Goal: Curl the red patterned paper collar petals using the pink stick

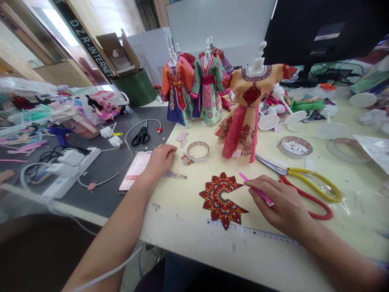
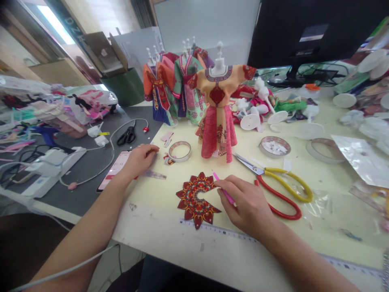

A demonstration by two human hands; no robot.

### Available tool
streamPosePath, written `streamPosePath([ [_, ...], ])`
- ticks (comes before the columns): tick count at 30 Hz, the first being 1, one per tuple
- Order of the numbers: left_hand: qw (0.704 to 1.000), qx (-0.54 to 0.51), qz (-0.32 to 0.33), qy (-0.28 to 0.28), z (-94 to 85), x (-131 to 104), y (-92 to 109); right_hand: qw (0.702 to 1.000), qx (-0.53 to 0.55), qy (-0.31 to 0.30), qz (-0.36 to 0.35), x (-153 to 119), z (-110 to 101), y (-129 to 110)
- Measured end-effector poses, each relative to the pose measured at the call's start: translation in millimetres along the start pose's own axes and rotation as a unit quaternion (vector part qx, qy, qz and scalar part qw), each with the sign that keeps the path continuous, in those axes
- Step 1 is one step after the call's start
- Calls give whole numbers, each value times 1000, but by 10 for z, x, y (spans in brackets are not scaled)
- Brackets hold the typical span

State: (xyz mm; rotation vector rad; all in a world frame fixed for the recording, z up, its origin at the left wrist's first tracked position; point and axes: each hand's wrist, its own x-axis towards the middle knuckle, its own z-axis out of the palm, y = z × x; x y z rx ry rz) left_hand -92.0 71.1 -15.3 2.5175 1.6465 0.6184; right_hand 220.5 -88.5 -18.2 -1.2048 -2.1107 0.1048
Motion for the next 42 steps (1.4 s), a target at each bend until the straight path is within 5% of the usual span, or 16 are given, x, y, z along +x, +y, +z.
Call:
streamPosePath([
  [22,993,84,73,-41,99,49,23,1000,-11,-7,4,2,-1,-2],
  [42,994,84,63,-28,51,63,103,1000,-12,-5,4,-4,-5,-10],
])
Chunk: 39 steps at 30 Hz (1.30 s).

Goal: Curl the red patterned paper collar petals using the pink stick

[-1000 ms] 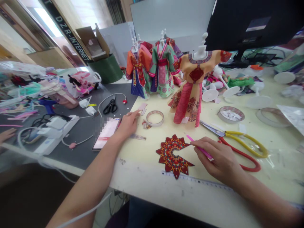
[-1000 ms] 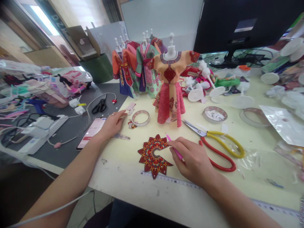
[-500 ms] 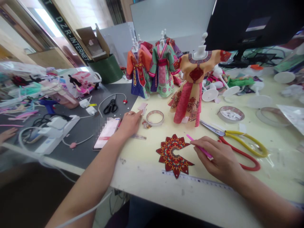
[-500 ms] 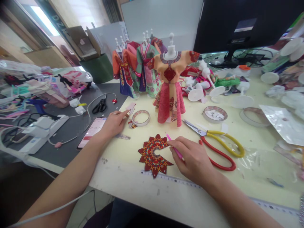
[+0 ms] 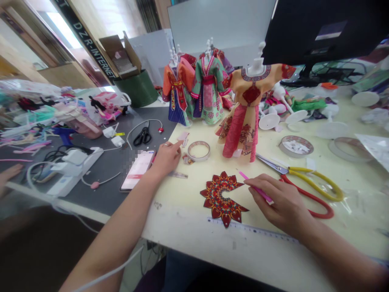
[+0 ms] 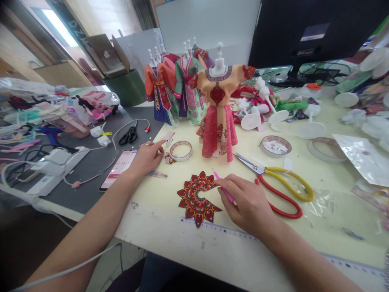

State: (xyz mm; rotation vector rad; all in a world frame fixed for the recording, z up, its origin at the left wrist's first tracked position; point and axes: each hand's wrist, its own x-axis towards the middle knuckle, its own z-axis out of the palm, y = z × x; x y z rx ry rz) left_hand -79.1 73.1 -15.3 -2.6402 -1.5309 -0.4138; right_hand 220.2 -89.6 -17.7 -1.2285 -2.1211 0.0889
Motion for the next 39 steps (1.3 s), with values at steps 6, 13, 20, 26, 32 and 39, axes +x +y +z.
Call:
streamPosePath([
  [6,1000,-19,-17,4,9,2,27,1000,-1,-2,-2,14,-2,-2],
  [13,997,-71,-36,1,32,21,32,1000,7,-6,0,11,-10,-11],
  [20,970,-228,-72,-37,-42,-56,46,1000,5,6,-5,28,-16,-19],
  [26,925,-362,-105,-37,-148,-109,-54,1000,12,-1,-5,37,-13,-23],
  [32,859,-489,-144,-40,-180,-102,80,1000,27,-11,-6,41,-18,-43],
  [39,784,-604,-119,-74,-173,-134,454,997,78,-16,-16,25,13,-68],
])
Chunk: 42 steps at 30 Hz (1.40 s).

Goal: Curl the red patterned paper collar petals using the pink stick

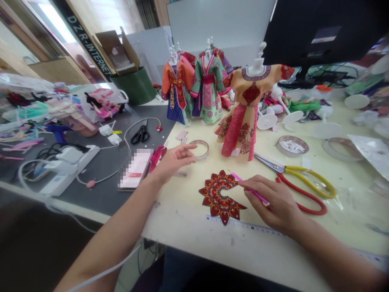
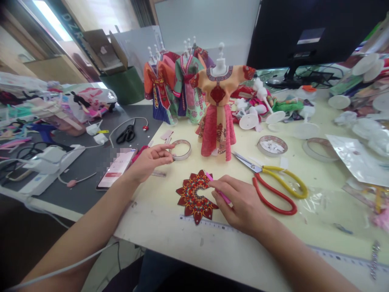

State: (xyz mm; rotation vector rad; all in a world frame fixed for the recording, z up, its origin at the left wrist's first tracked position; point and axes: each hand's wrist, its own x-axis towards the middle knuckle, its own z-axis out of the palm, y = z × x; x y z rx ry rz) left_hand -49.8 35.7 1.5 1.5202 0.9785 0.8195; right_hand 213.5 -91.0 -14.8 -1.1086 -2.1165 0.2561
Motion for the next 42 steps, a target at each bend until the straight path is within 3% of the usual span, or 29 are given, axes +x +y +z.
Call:
streamPosePath([
  [4,1000,-14,-1,-28,179,-46,65,999,26,32,-12,-2,-23,-32],
  [9,995,-48,-45,-82,488,-95,153,994,13,110,23,-6,-66,-60],
  [15,985,-133,-61,-85,786,-118,125,994,36,98,-12,-1,-41,-68],
  [21,982,-160,-45,-90,775,-143,59,994,33,100,-33,-8,-39,-65],
  [42,989,-111,-19,-96,767,-161,1,994,48,90,-36,-6,-39,-75],
])
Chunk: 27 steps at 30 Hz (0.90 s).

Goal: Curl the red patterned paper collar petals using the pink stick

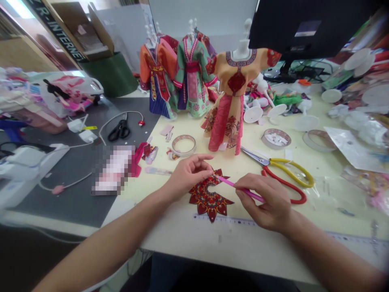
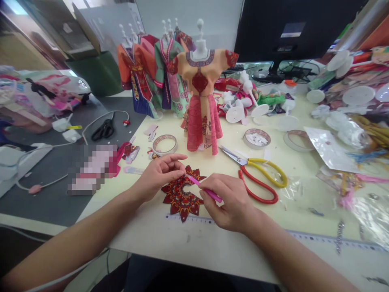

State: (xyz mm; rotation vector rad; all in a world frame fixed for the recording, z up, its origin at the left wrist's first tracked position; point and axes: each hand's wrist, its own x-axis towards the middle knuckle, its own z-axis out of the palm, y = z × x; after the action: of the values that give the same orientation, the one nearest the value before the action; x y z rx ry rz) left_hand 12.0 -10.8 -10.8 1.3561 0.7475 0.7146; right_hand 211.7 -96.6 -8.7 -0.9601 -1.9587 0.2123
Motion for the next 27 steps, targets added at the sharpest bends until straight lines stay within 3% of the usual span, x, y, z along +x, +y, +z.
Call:
streamPosePath([
  [27,1000,8,3,-4,8,-10,13,1000,0,-16,1,5,-18,-6],
])
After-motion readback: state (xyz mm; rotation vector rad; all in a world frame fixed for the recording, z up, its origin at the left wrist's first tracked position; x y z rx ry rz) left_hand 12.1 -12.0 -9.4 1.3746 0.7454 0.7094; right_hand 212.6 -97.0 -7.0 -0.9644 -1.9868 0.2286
